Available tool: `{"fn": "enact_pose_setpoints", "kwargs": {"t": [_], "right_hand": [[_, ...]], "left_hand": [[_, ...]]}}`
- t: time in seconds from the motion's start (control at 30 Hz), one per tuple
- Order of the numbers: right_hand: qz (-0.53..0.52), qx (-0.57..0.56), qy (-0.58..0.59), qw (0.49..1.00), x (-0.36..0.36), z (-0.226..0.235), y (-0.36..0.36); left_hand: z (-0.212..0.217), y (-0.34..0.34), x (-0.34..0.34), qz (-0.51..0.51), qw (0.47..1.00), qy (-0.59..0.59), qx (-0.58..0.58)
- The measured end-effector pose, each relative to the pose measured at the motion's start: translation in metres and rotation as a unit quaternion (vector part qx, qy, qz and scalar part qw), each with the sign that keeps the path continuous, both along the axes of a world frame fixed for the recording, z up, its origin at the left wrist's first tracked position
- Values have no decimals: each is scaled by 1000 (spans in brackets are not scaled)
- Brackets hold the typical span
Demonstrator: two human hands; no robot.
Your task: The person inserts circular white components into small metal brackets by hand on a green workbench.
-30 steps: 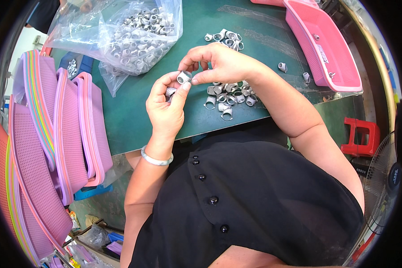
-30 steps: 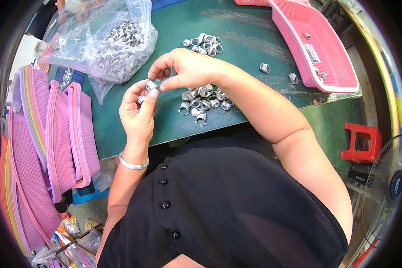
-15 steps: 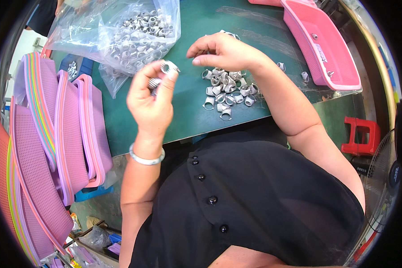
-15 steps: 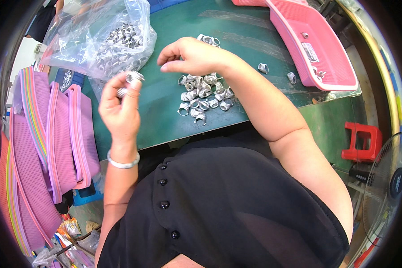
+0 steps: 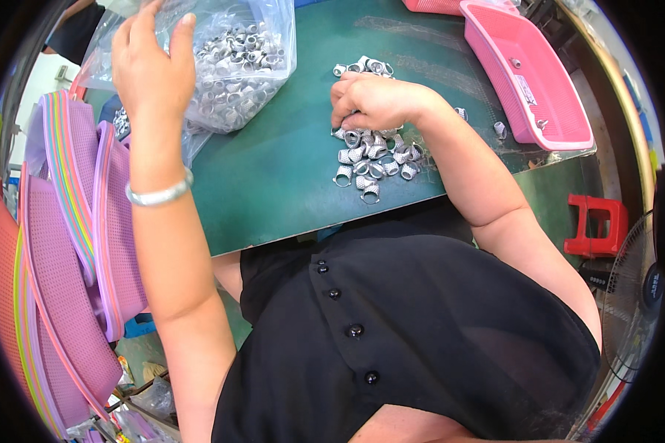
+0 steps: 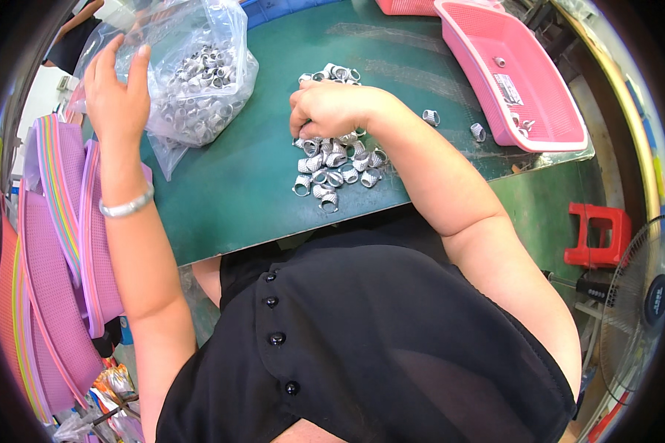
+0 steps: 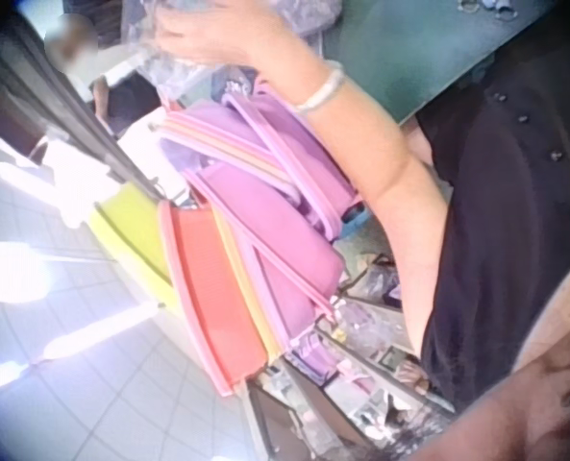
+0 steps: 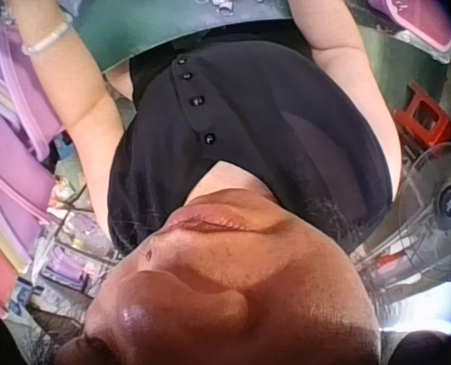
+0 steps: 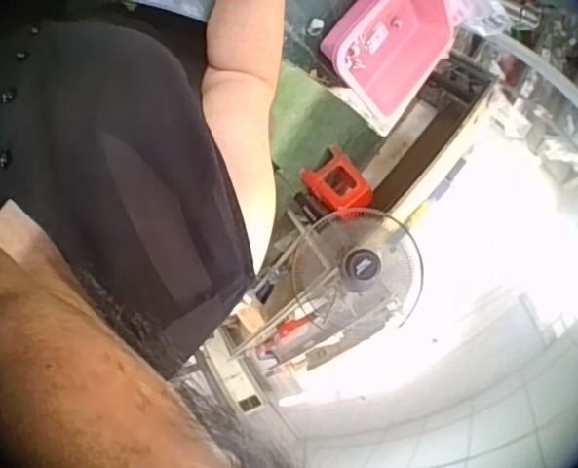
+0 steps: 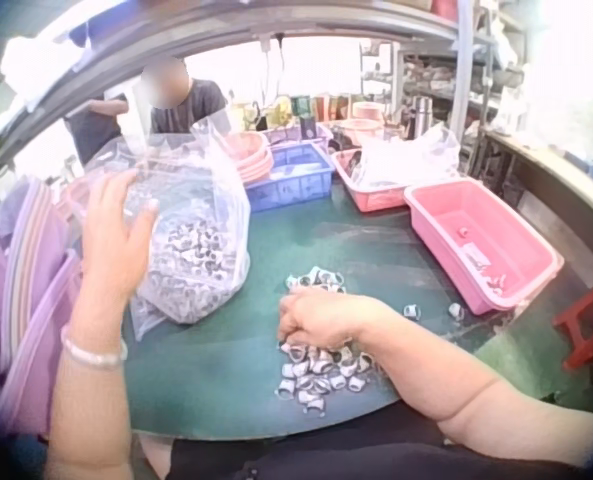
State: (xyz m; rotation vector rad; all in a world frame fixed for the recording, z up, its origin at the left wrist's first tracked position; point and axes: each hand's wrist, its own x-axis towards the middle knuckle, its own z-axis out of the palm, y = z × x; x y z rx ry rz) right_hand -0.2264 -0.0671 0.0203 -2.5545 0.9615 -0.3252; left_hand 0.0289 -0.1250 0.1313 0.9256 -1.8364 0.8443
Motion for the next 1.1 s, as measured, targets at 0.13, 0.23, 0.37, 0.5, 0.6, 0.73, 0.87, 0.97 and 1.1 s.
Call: {"fn": "enact_pose_setpoints", "kwargs": {"t": [0.13,0.23,0.37,0.5,0.6,0.73,0.87,0.97,1.1], "right_hand": [[4,12,7,1000,4,-2,1],[6,27,-6,1000,8,-6,1],[17,9,-54,998,16,-10,0],[2,-11,-91,996,19,-12,2],[-11,-20,-38,999,12,-13,3],[-3,6,-37,999,13,-12,3],[-11,0,-54,999,20,-13,3],[-7,-2,-145,989,29,-12,7],[1,43,-226,973,38,-3,18]], "left_hand": [[-30,58,-21,-164,974,120,95],[-76,98,-28,-264,875,250,319],[-118,121,-32,-201,580,426,664],[-136,119,-32,-223,506,458,696],[-136,118,-31,-226,499,465,695],[-139,118,-31,-226,496,459,702],[-141,118,-37,-242,472,481,698],[-137,118,-41,-251,414,527,698],[-137,118,-39,-305,308,582,688]]}}
